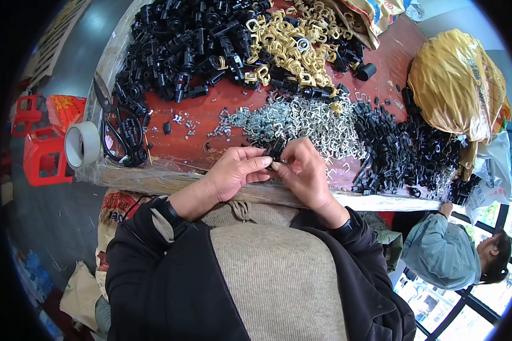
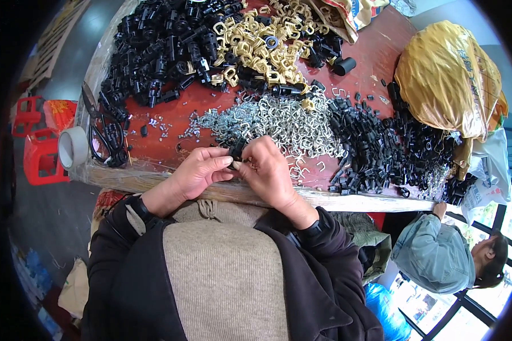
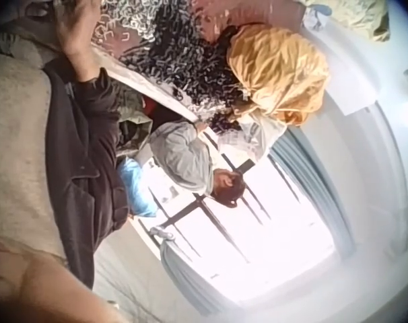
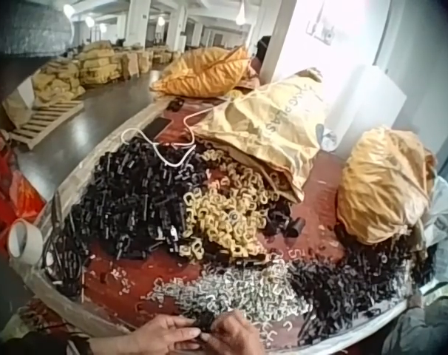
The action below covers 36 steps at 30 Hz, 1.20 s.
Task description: The person assembles components by hand by joining black plastic parts, tan clips, and metal fasteners before sliding a black sleeve over the assembly. After completing several units, they reach into a large bag to retrieve more tan clips to continue the process.
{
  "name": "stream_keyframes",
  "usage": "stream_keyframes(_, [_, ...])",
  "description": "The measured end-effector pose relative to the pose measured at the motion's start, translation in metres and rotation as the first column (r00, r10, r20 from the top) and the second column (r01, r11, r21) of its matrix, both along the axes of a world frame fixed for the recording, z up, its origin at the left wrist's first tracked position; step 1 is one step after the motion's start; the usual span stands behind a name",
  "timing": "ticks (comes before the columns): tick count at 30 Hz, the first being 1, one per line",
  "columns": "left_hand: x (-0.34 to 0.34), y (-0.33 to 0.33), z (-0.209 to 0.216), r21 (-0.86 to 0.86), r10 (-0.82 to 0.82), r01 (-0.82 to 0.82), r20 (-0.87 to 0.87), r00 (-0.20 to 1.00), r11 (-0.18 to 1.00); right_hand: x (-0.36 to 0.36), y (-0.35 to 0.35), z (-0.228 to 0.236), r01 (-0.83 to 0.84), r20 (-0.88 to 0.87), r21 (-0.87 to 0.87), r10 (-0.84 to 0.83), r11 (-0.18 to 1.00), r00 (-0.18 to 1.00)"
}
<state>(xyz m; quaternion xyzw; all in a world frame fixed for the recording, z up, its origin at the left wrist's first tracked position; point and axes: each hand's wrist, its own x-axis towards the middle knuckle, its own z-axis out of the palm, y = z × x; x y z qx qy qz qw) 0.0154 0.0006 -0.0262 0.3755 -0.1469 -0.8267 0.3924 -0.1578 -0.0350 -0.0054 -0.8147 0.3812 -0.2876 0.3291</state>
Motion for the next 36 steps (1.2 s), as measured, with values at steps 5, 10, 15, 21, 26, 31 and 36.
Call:
stream_keyframes(5, [0.002,0.0,0.006,-0.059,-0.049,0.047,-0.028,0.998,0.997,-0.008,-0.007,-0.004,0.006,0.106,0.509,-0.069,0.861,0.992])
stream_keyframes(10, [0.003,-0.001,0.006,-0.052,-0.059,0.056,-0.061,0.996,0.997,-0.015,-0.032,0.02,-0.227,0.224,0.708,0.092,0.668,0.97])
stream_keyframes(15, [0.004,-0.002,-0.001,-0.013,-0.001,-0.001,-0.102,0.995,1.0,-0.033,-0.078,0.019,0.149,-0.297,-0.212,-0.209,0.966,0.932])
stream_keyframes(21, [0.003,-0.004,0.0,-0.027,0.022,-0.026,-0.141,0.99,0.999,-0.063,-0.098,-0.009,0.243,-0.331,-0.4,-0.387,0.883,0.861])
stream_keyframes(26, [0.004,-0.001,-0.002,-0.029,0.044,-0.048,-0.137,0.99,0.998,-0.053,-0.082,0.001,0.297,-0.106,-0.086,-0.305,0.951,0.947])
stream_keyframes(31, [0.002,-0.002,0.002,-0.058,0.069,-0.079,-0.159,0.985,0.995,-0.047,-0.058,-0.01,0.121,0.34,0.435,-0.287,0.892,0.895])
stream_keyframes(36, [0.003,0.0,0.001,-0.055,0.087,-0.097,-0.148,0.985,0.994,-0.025,-0.031,0.001,-0.11,0.474,0.619,-0.259,0.777,0.841])
